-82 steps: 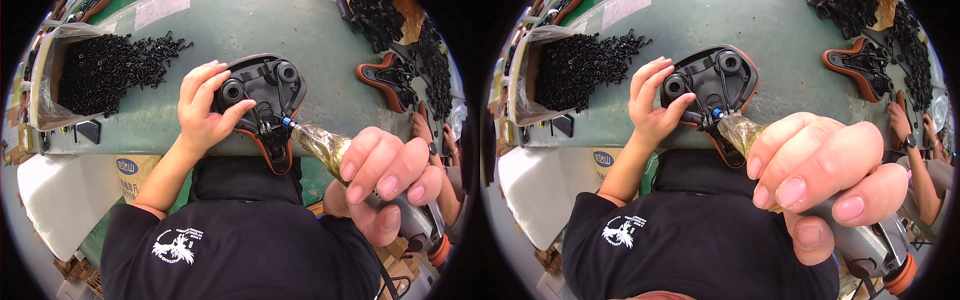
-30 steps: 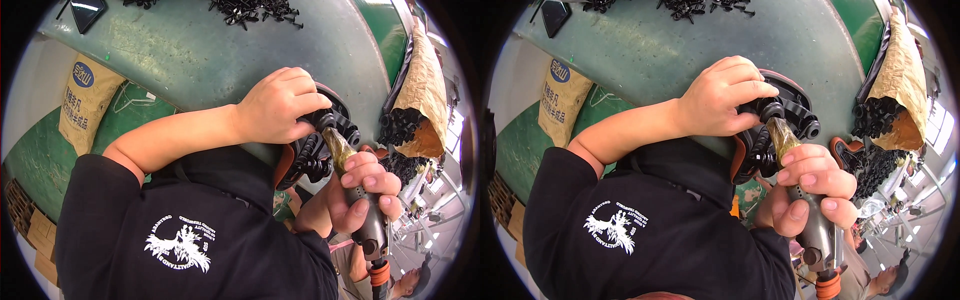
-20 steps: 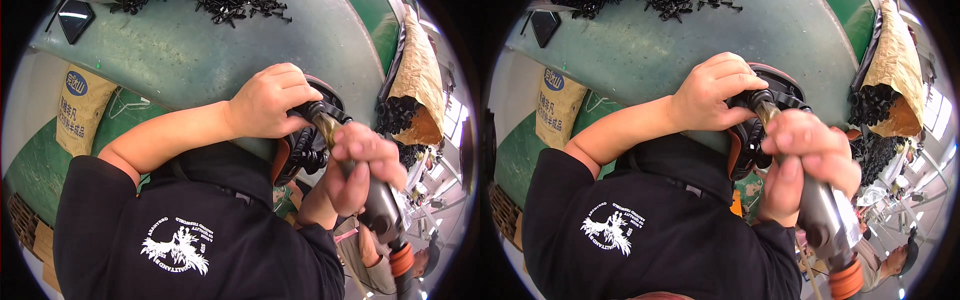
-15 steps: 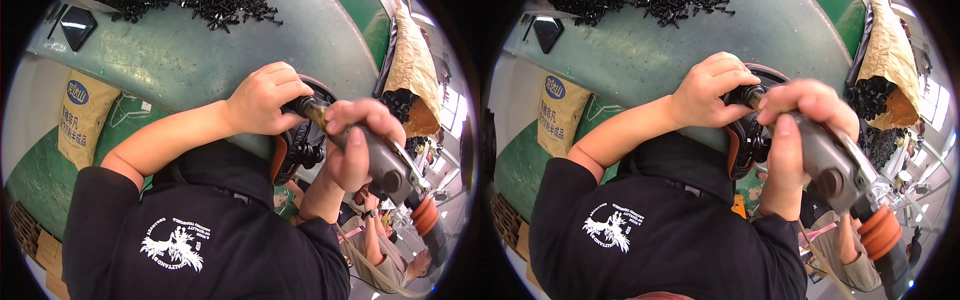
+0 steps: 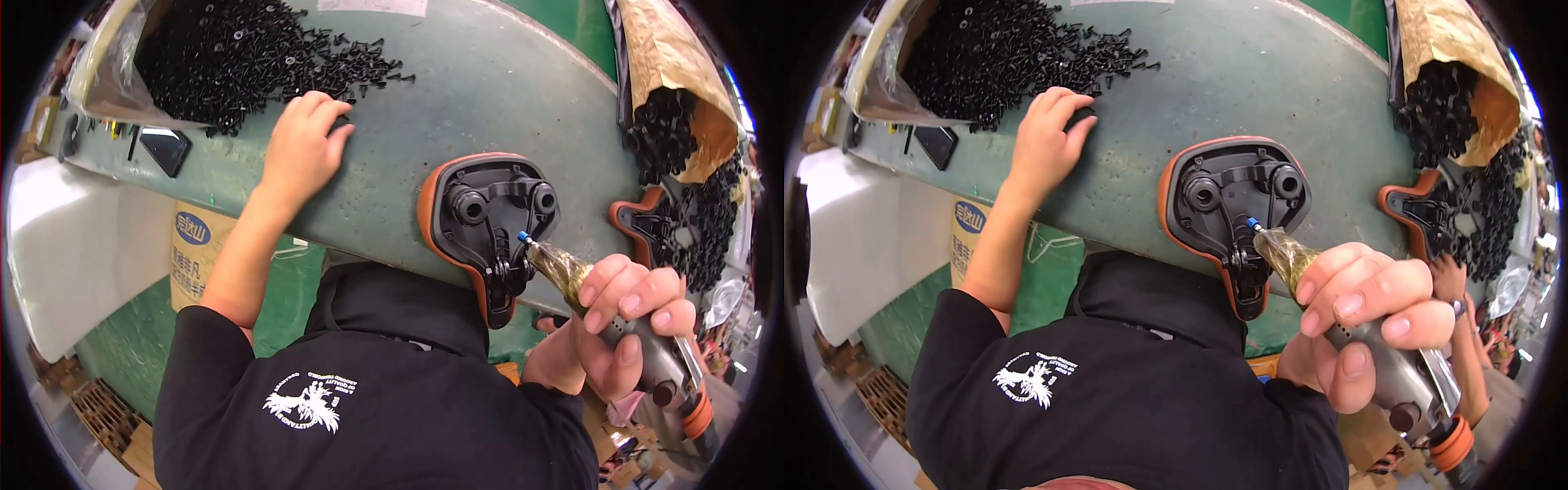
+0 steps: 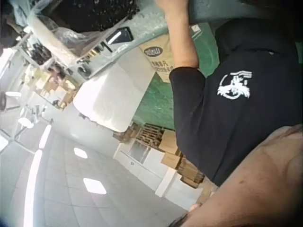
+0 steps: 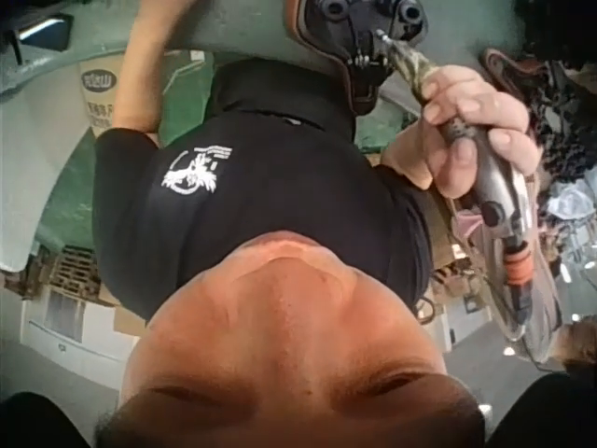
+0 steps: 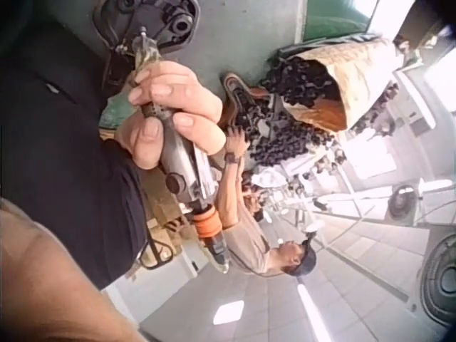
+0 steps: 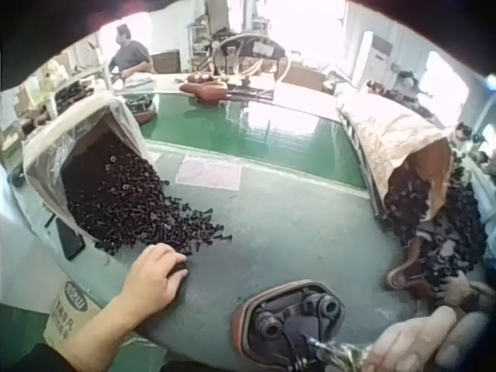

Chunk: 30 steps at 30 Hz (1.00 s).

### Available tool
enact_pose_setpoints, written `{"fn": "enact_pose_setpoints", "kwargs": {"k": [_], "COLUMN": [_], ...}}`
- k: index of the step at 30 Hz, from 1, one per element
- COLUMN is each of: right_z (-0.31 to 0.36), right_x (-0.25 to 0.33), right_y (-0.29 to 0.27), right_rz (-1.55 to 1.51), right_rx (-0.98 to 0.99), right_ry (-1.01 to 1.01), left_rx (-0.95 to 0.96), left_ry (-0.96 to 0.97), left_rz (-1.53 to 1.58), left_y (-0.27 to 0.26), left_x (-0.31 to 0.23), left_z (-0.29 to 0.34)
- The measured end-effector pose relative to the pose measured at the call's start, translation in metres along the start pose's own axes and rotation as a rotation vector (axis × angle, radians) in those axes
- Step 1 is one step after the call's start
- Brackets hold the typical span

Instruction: Screw components onto bicycle seats on an assembly line using a pneumatic screwdriver.

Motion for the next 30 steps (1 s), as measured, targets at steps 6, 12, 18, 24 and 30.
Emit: {"fn": "enact_pose_setpoints", "kwargs": {"k": [6,12,18,24,30], "right_z": [0.014,0.017,0.010,0.018,0.033], "right_x": [0.003,0.017,0.029,0.040,0.036], "right_y": [-0.018,-0.033,-0.024,-0.026,-0.028], "right_rz": [-0.044,-0.051,-0.256,-0.232,-0.205], "right_rx": [-0.141,-0.124,-0.143,-0.100,-0.185], "right_ry": [0.032,-0.016,-0.119,-0.131,-0.081], "left_rx": [0.139,0.129,0.630,0.827,0.851], "left_ry": [0.083,0.129,-0.474,-0.537,-0.330], "left_rz": [-0.078,0.198,1.853,2.065,1.766], "left_y": [0.007,-0.001,0.006,0.024,0.027], "left_x": [0.018,-0.033,-0.162,-0.196,-0.191], "left_z": [-0.023,-0.031,-0.006,0.003,-0.007]}}
Point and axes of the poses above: each hand's wrist, its own z-axis away from the middle knuckle, its own y-axis out of the palm, x = y × z, the point moved 3 cm from there along -z, towards the middle knuckle
